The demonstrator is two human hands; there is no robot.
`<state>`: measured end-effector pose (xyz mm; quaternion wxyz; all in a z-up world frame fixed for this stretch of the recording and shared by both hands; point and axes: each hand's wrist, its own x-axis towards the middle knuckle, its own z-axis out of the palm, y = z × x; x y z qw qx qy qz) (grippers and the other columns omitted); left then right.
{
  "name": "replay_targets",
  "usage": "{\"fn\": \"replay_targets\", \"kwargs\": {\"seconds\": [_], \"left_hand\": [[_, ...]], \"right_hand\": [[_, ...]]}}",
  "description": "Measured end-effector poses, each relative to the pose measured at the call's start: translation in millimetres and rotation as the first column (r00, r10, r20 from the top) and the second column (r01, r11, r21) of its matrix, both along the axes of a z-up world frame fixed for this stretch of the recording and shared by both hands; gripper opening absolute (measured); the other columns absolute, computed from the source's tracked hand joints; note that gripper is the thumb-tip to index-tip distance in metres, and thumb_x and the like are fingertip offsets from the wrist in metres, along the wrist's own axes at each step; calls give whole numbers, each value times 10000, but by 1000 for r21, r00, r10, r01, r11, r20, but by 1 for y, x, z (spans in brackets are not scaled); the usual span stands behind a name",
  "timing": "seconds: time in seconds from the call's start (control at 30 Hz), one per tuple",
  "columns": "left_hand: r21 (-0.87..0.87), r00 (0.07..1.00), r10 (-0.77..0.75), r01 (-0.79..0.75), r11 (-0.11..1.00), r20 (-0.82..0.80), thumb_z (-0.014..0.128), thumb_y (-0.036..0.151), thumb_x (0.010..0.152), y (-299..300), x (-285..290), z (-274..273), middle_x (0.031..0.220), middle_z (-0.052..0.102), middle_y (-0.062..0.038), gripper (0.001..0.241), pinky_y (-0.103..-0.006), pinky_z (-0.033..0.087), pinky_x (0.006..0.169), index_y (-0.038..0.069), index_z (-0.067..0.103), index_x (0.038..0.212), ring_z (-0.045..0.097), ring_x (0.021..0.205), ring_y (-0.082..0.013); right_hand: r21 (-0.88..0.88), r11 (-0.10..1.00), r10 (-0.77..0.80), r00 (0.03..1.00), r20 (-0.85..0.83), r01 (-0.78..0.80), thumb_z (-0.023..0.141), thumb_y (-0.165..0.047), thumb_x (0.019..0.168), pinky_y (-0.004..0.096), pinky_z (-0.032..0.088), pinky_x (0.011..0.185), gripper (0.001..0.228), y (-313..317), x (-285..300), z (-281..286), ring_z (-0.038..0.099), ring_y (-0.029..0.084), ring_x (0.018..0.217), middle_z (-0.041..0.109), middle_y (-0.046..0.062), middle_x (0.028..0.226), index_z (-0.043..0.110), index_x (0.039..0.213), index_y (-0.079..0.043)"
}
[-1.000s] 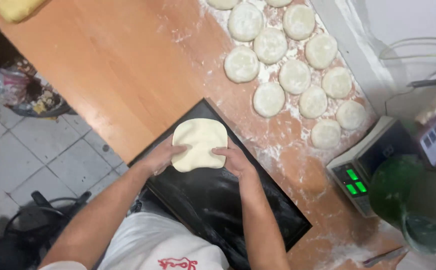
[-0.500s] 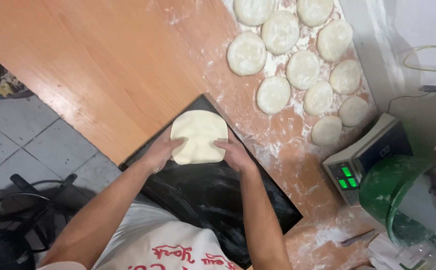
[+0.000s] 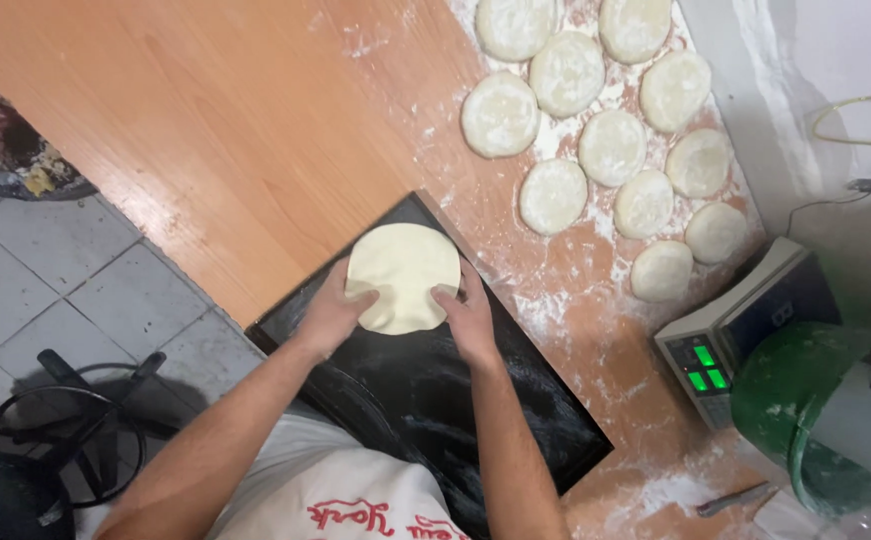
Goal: Flattening dough balls using a mechanical press and placing the flattened rounds onto a baking tray.
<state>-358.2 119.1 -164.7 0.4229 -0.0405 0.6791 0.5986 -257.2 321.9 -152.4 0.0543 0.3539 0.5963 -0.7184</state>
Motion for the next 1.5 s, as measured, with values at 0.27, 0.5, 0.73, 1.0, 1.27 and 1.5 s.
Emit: {"fn": "replay_targets", "kwargs": {"seconds": [0.27,0.5,0.73,1.0,1.27,1.5], "left_hand": [[-67,999,-29,28,997,-19,668,90,921,0,1,14,1391,608,-146,628,-333,449,1083,10,411,1488,586,1276,-189],[-43,997,1,3,999,80,666,85,933,3,-2,22,1388,600,-133,628,-323,467,1070,21,389,1493,585,1266,-181],[84,1000,11,-13,996,27,606,70,963,0,-4,33,1384,626,-122,565,-317,489,1044,25,432,1498,614,1220,-171],[-45,998,0,3,999,70,588,75,972,-2,0,11,1412,601,-115,567,-329,462,1068,32,406,1507,585,1266,-175],[115,950,150,-187,976,273,551,46,959,3,7,9,1353,593,-95,579,-336,597,840,67,387,1514,623,1164,-187],[71,936,162,-193,979,312,531,69,980,-3,21,-9,1373,569,-93,579,-330,629,825,85,346,1529,636,1159,-177]], "right_hand": [[67,993,-102,994,31,99,660,12,878,357,505,1046,663,-9,0,2,619,228,1220,618,167,1356,408,1490,35],[26,994,-112,990,86,111,664,9,882,370,518,1037,656,-15,-4,14,628,228,1210,637,175,1342,429,1494,25],[-64,987,-152,988,-39,149,657,26,886,360,514,1037,687,-16,-3,25,623,216,1212,627,170,1363,405,1525,22],[32,999,-44,996,73,42,657,19,889,358,516,1018,707,-14,-5,13,630,219,1183,640,169,1346,381,1539,1],[14,996,-93,996,-5,93,653,11,888,357,503,1032,683,-6,2,6,627,230,1195,645,174,1329,424,1531,13],[8,994,-108,993,49,108,654,7,892,357,509,1039,665,-3,7,-5,629,235,1201,637,205,1342,433,1518,30]]}}
